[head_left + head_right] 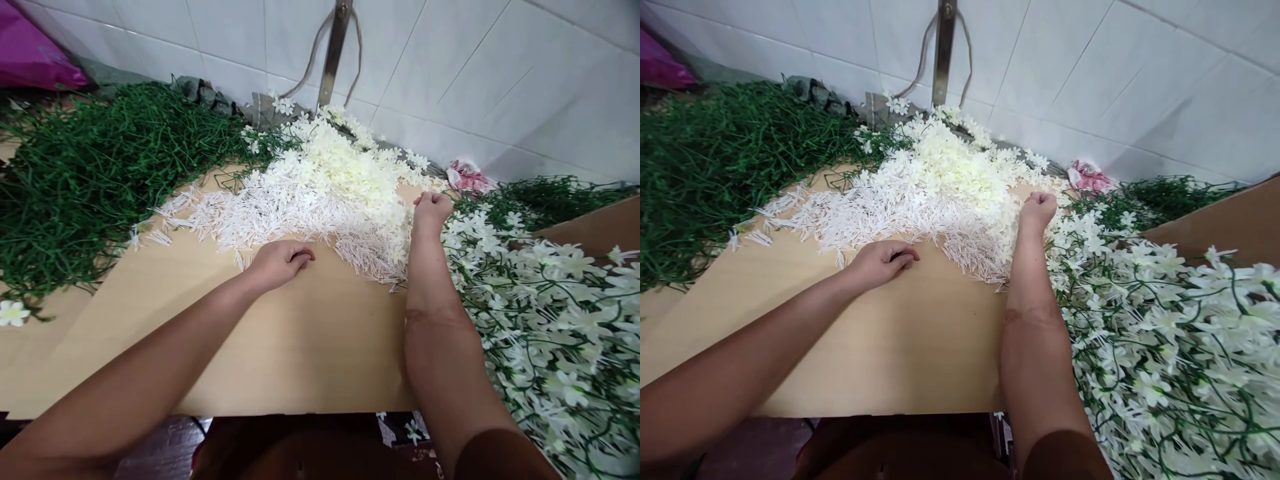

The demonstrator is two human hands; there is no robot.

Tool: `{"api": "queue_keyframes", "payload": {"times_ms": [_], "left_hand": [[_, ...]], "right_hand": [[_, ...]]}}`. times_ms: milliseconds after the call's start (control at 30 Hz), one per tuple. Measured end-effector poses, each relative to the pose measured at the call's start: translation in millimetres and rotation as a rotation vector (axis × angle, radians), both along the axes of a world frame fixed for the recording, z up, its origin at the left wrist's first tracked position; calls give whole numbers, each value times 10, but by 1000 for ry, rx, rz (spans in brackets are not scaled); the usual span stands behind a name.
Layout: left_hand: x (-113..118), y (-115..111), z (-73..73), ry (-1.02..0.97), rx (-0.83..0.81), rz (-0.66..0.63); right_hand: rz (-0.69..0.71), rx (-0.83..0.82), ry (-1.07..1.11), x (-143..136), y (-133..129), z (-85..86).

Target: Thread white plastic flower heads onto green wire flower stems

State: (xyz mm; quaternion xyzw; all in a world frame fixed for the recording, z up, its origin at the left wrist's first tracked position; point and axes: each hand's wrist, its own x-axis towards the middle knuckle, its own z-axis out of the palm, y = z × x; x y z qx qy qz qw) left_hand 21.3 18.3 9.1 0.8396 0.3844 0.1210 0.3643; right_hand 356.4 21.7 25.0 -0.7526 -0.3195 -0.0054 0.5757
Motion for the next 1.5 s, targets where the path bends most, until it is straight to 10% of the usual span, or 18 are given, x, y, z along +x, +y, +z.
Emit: {"api": "queue_keyframes", "payload": {"times_ms": [200,433,633,867,1033,1267,1500], "left_hand": [[7,-15,43,25,6,-11],[17,-17,61,23,44,-23],[13,-21,63,49,75,-36],[13,-15,0,-93,87,16],[199,79,266,-199,272,156],[770,325,390,113,549,-21],[737,423,393,-26,394,158]], "right_hand": [[-120,-19,199,-482,148,-152],[224,27,201,-1111,231,-171],[176,187,-134,-947,148,-24],[414,277,148,-940,60,157],[631,240,299,-1059,34,141],[781,253,350,-1041,-63,187],[799,157,357,-1111,-90,164]]}}
